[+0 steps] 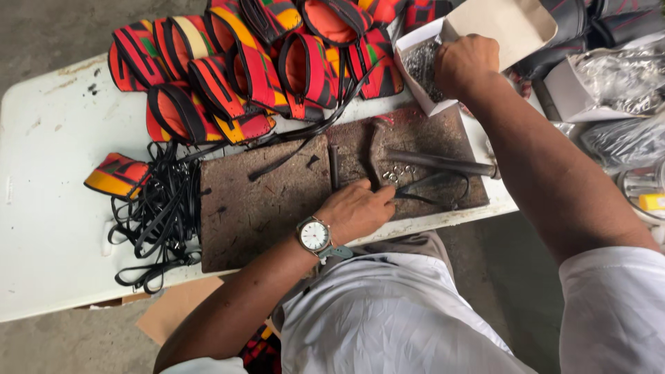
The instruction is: The person attaches small metal rings and clasps to the ends of black leather straps, threading the hardware by hand and hammering it closed on a wooden block. They work through a pile of straps one at a time, taking new hardware from a box, and place finished straps with a pile of colorful fabric pouches on the table.
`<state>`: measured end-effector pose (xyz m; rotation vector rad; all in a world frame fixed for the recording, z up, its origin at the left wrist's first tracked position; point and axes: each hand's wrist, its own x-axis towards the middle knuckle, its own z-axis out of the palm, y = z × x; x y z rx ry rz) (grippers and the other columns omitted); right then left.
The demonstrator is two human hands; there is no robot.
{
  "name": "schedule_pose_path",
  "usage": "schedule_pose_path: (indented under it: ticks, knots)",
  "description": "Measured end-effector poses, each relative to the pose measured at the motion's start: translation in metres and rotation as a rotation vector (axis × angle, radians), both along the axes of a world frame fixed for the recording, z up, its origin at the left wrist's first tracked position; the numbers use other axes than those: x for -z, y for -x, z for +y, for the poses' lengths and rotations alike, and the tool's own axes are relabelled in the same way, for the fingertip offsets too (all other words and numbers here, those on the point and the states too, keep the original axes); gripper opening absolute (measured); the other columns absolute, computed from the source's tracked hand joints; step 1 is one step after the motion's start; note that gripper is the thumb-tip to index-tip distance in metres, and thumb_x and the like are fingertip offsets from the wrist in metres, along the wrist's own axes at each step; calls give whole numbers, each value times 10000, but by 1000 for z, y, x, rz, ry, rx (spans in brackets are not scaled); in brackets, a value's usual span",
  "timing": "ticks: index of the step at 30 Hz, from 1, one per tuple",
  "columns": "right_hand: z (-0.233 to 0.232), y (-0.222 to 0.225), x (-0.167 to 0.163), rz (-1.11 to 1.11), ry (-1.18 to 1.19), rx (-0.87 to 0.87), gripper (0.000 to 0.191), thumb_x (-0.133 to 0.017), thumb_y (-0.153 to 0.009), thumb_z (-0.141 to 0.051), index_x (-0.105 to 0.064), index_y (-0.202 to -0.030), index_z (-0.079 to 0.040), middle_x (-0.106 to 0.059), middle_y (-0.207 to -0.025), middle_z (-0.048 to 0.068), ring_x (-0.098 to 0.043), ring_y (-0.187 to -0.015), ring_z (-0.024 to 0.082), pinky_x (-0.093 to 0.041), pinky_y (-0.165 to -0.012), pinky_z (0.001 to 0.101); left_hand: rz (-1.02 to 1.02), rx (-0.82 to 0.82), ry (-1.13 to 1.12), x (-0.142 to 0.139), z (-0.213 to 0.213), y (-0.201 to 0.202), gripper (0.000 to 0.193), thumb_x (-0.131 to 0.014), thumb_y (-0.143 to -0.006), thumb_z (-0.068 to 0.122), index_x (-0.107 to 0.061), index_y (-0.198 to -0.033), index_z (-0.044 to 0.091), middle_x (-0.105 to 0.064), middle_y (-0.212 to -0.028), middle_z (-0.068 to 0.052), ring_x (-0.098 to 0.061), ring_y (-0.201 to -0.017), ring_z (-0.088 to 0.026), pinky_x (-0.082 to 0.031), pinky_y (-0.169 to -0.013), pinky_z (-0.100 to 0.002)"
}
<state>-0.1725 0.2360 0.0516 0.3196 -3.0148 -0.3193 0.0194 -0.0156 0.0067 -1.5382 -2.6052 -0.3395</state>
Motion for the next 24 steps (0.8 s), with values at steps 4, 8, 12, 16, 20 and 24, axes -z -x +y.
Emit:
schedule_pose_path:
  ticks: [4,8,12,16,20,24]
  knots:
    - [0,-2,8,102,35,-42,306,-520,-1020,-232,-780,-895,-129,-772,-889,156,-738,-876,351,-579,-716,474,-197,-107,-116,-6,-7,2,104,-664,-877,128,-705,-799,72,-667,-1046,-93,-659,-791,-334,-505,-786,-449]
    - [2,-10,-15,16,183,-13,186,-624,-932,-266,-789,-938,-182,-755,-900,156,-720,-805,373,-573,-695,474,-337,-258,-298,-9,1,-2,94,-682,-914,127,-721,-854,66,-688,-1090,-77,-677,-930,-324,-512,-895,-453]
    - [4,-55,-53,209,435,-290,110,-748,-995,-262,-803,-1008,-168,-756,-983,107,-701,-842,346,-555,-723,453,-267,-336,-431,-2,5,-1,54,-711,-824,109,-734,-845,65,-682,-1095,-95,-645,-929,-317,-507,-856,-445]
    - [-7,-144,-59,-121,1024,-399,196,-660,-867,31,-758,-1012,-59,-767,-956,78,-737,-776,244,-576,-691,365,-255,-336,-303,7,8,4,83,-714,-850,128,-737,-789,77,-689,-1014,-69,-671,-930,-277,-500,-875,-440]
    - [-41,-195,-15,-391,1015,-474,198,-757,-798,-39,-743,-995,-27,-761,-941,121,-756,-793,268,-593,-694,382,-212,-370,-273,6,9,-1,102,-701,-882,125,-760,-931,58,-681,-995,-107,-639,-881,-329,-491,-838,-458]
    - [-43,-189,21,-213,825,-532,110,-718,-853,-80,-753,-945,-31,-726,-945,162,-698,-884,374,-560,-780,445,-267,-343,-205,-4,-5,-8,128,-669,-890,163,-763,-895,75,-682,-1117,-87,-657,-929,-326,-502,-853,-456]
